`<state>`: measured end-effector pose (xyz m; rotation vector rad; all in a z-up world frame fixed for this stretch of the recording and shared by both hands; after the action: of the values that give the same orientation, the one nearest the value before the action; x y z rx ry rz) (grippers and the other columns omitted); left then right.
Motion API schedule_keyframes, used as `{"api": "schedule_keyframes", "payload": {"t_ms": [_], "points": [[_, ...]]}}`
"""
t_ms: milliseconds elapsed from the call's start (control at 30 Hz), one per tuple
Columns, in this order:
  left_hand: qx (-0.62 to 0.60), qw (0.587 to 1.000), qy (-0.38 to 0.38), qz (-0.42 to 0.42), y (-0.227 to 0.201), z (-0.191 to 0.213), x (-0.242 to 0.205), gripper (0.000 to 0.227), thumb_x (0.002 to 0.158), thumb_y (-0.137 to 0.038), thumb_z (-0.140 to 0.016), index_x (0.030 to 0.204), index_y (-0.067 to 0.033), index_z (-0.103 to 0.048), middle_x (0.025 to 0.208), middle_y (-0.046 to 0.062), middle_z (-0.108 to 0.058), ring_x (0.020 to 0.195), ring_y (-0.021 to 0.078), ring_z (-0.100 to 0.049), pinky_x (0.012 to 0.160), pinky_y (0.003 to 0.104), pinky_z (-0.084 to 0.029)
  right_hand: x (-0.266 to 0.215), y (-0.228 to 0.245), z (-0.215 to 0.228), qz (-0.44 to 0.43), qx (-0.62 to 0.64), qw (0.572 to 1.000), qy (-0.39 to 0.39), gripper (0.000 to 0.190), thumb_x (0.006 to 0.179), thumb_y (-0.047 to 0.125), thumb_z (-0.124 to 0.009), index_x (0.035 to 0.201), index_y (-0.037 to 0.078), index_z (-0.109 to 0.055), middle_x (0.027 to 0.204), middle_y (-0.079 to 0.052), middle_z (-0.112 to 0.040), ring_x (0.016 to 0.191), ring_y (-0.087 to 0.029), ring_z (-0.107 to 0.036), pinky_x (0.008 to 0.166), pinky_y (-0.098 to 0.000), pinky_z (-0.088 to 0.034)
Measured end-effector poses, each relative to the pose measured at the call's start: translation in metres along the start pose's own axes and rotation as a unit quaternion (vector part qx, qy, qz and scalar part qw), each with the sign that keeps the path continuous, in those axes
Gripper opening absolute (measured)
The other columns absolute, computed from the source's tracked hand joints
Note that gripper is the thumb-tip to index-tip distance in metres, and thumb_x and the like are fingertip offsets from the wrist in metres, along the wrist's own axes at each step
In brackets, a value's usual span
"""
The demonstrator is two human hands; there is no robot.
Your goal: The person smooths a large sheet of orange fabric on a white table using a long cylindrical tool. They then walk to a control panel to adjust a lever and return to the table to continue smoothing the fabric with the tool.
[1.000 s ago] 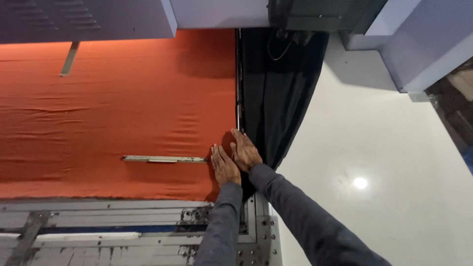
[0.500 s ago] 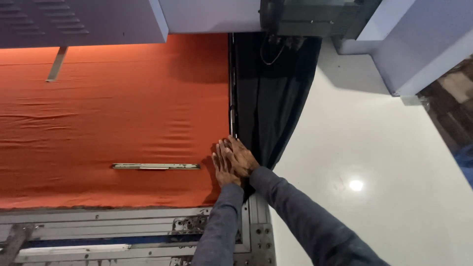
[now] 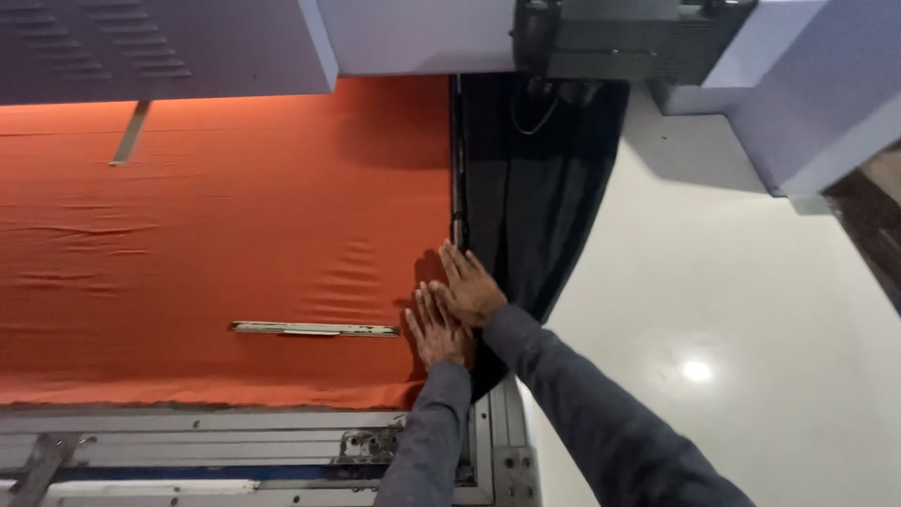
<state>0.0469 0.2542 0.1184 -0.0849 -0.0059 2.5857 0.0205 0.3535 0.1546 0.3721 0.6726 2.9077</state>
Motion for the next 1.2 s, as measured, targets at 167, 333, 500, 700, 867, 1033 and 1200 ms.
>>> {"api": "schedule_keyframes", "payload": {"t_ms": [167, 333, 500, 700, 867, 1033, 1200], "points": [[-0.112, 0.992, -0.060, 0.026, 0.000, -0.006, 0.004, 0.080, 0.103, -0.061, -0.025, 0.161, -0.0078, -0.008, 0.170, 0.013, 0.000, 0.157, 0.0274, 0.002, 0.126, 0.054, 0.004, 0.060, -0.032, -0.029, 0.117, -0.165, 0.974, -0.102, 0.080, 0.106, 0.067, -0.028, 0.163, 0.010, -0.029, 0.162, -0.015, -0.038, 0.147, -0.030, -0.042, 0.126, -0.0474, -0.025], [-0.101, 0.983, -0.149, 0.033, -0.004, -0.001, -0.004, 0.079, 0.104, -0.059, -0.025, 0.160, -0.0054, -0.013, 0.170, 0.014, -0.003, 0.157, 0.0277, -0.004, 0.126, 0.054, 0.001, 0.059, -0.038, -0.048, 0.145, -0.186, 0.963, -0.133, 0.089, 0.102, 0.075, -0.030, 0.162, 0.010, -0.030, 0.165, -0.012, -0.034, 0.152, -0.029, -0.033, 0.124, -0.0514, -0.023], [-0.066, 0.973, -0.218, 0.046, -0.004, 0.009, -0.007, 0.075, 0.104, -0.058, -0.026, 0.159, -0.0072, -0.023, 0.169, 0.013, -0.016, 0.157, 0.0265, -0.013, 0.128, 0.052, -0.003, 0.069, -0.042, -0.059, 0.157, -0.200, 0.952, -0.172, 0.089, 0.101, 0.077, -0.028, 0.160, 0.011, -0.036, 0.159, -0.012, -0.046, 0.148, -0.028, -0.041, 0.124, -0.0519, -0.024], [-0.049, 0.971, -0.228, 0.060, 0.000, 0.001, 0.001, 0.072, 0.104, -0.055, -0.027, 0.159, -0.0091, -0.022, 0.170, 0.010, -0.013, 0.157, 0.0245, -0.010, 0.128, 0.052, -0.003, 0.065, -0.031, -0.054, 0.179, -0.231, 0.930, -0.221, 0.085, 0.101, 0.075, -0.028, 0.156, 0.013, -0.043, 0.161, -0.010, -0.043, 0.148, -0.029, -0.040, 0.122, -0.0527, -0.027], [0.031, 0.937, -0.347, -0.005, -0.001, -0.005, -0.021, 0.079, 0.100, -0.062, -0.036, 0.151, -0.0022, -0.037, 0.165, 0.023, -0.026, 0.154, 0.0350, -0.025, 0.125, 0.058, -0.016, 0.023, -0.020, -0.046, 0.116, -0.192, 0.968, -0.110, 0.078, 0.107, 0.067, -0.018, 0.161, 0.012, -0.032, 0.168, -0.011, -0.029, 0.155, -0.028, -0.026, 0.125, -0.0546, -0.020], [-0.041, 0.988, -0.126, -0.082, 0.036, -0.049, -0.049, 0.078, 0.100, -0.070, -0.030, 0.150, -0.0104, -0.041, 0.167, 0.012, -0.022, 0.155, 0.0273, -0.018, 0.127, 0.054, -0.004, -0.019, 0.018, -0.041, 0.134, -0.228, 0.955, -0.131, 0.076, 0.106, 0.068, -0.021, 0.155, 0.014, -0.043, 0.162, -0.007, -0.041, 0.151, -0.023, -0.037, 0.125, -0.0530, -0.023], [-0.118, 0.956, 0.040, -0.267, 0.118, -0.042, -0.096, 0.071, 0.101, -0.069, -0.021, 0.150, -0.0206, -0.043, 0.164, -0.001, -0.029, 0.152, 0.0218, -0.028, 0.125, 0.048, -0.020, -0.058, 0.055, -0.036, 0.046, -0.225, 0.971, 0.061, 0.079, 0.105, 0.068, -0.011, 0.162, 0.014, -0.026, 0.167, -0.006, -0.030, 0.155, -0.022, -0.025, 0.130, -0.0524, -0.007]]}}
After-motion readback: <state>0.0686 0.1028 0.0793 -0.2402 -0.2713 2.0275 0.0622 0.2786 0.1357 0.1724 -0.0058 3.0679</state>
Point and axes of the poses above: each hand's wrist, its own x-axis towards the middle knuckle, its own z-axis out of the back of the hand, y = z × x, the point moved 6 cm from there along x, towards the middle knuckle
